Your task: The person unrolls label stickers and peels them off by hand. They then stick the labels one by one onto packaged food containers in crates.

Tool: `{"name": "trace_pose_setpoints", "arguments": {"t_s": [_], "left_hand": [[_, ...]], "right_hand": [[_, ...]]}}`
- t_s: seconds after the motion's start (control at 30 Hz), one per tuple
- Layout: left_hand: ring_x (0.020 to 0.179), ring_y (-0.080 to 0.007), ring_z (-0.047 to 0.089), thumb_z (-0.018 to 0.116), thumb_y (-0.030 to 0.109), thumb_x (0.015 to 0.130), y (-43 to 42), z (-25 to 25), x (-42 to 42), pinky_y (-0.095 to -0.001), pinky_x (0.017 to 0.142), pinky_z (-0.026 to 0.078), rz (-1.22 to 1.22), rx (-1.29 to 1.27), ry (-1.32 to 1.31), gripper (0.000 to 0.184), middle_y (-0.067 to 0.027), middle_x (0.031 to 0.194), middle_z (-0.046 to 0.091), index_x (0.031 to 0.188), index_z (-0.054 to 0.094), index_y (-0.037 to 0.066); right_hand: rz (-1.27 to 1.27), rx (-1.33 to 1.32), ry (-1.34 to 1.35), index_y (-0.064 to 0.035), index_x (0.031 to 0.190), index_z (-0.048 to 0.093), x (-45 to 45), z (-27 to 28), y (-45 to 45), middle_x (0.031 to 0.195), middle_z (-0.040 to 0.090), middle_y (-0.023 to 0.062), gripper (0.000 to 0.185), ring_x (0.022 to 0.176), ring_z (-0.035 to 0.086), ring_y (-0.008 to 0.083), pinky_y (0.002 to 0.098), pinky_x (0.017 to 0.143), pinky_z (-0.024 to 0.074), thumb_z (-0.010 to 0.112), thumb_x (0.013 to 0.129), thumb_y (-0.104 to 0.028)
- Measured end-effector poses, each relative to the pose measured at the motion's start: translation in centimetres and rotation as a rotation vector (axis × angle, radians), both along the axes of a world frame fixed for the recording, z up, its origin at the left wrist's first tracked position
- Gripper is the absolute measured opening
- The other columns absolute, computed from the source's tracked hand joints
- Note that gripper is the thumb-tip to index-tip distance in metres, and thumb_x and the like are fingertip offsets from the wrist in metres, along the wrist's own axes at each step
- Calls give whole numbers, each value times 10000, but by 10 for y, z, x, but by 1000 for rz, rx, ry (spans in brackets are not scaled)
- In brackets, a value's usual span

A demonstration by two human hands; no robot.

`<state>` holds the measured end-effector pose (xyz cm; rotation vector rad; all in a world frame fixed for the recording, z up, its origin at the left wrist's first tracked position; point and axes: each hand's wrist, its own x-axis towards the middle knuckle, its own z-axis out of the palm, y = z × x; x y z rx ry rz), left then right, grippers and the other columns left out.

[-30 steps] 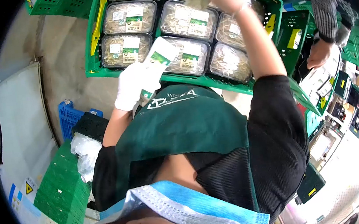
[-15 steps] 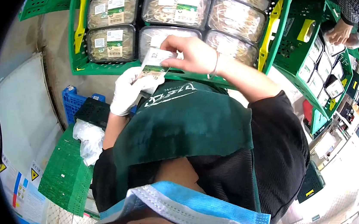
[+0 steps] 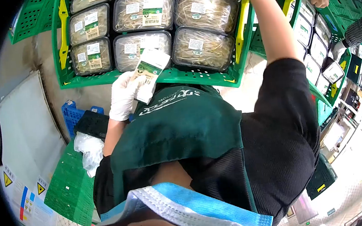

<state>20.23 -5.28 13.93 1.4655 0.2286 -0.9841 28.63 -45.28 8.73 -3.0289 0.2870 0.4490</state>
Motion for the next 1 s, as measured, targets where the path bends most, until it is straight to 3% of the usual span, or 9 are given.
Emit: {"name": "trace_pose_setpoints", "arguments": {"t_s": [0.2,0.23,0.3,0.43,0.53,0.7,0.77,0.8,1.0], "left_hand": [[728,-110,549,524,95,779,6,0,-7,-222,650,447,60,43,-162,252,-92,869,576,996,517,-34],[762,-114,546,512,102,787,7,-2,-6,-224,676,445,-7,126,-269,271,-92,898,572,1023,507,-31],[757,-108,534,504,110,786,-11,15,-9,-238,672,440,-59,95,-377,285,-68,889,570,1046,506,-8],[710,-119,519,546,95,746,2,12,3,-250,627,421,-446,161,-469,197,-73,757,563,921,573,9],[676,-131,516,568,106,730,-16,6,-4,-260,608,409,-358,133,-644,117,-73,716,557,796,580,10],[670,-202,539,594,169,703,-18,14,-15,-298,592,421,-539,295,-674,160,-99,744,566,780,586,29],[670,-207,550,588,199,695,3,-22,-16,-303,595,435,-455,128,-940,179,-108,731,565,767,587,34],[681,-216,561,557,198,707,7,-15,-12,-308,616,449,-710,404,-1111,185,-116,733,570,795,591,40],[701,-139,557,527,127,771,39,-34,-33,-261,634,446,-60,25,-588,170,-87,778,592,847,581,-15]], "right_hand": [[-153,-218,-97,-68,1063,475,-7,-29,26,996,558,124,359,880,559,212,317,749,455,544,777,-275],[-135,-5,-94,-68,1078,468,-19,-2,51,1008,555,127,374,890,557,212,318,756,454,543,778,-280],[-82,1302,35,-66,1136,439,-76,31,120,1023,547,119,464,892,548,192,304,795,432,556,767,-321],[216,981,-205,-9,869,533,-127,64,193,693,556,126,252,610,564,223,300,557,436,616,726,-199],[88,1104,-183,-17,860,537,-141,62,204,657,549,127,228,573,549,233,312,531,424,612,725,-185],[-57,418,-245,-109,753,610,-126,73,142,657,603,101,210,591,599,217,324,580,485,528,750,-302],[35,133,-9,-98,945,561,-98,65,87,774,609,127,274,693,601,238,328,653,475,479,777,-298],[105,29,-85,-95,1085,465,-91,26,56,904,578,154,372,814,579,253,341,718,457,485,775,-300],[-19,-427,-115,-130,1218,288,-77,-47,57,1111,459,146,575,1012,465,306,401,847,368,549,730,-288]]}}
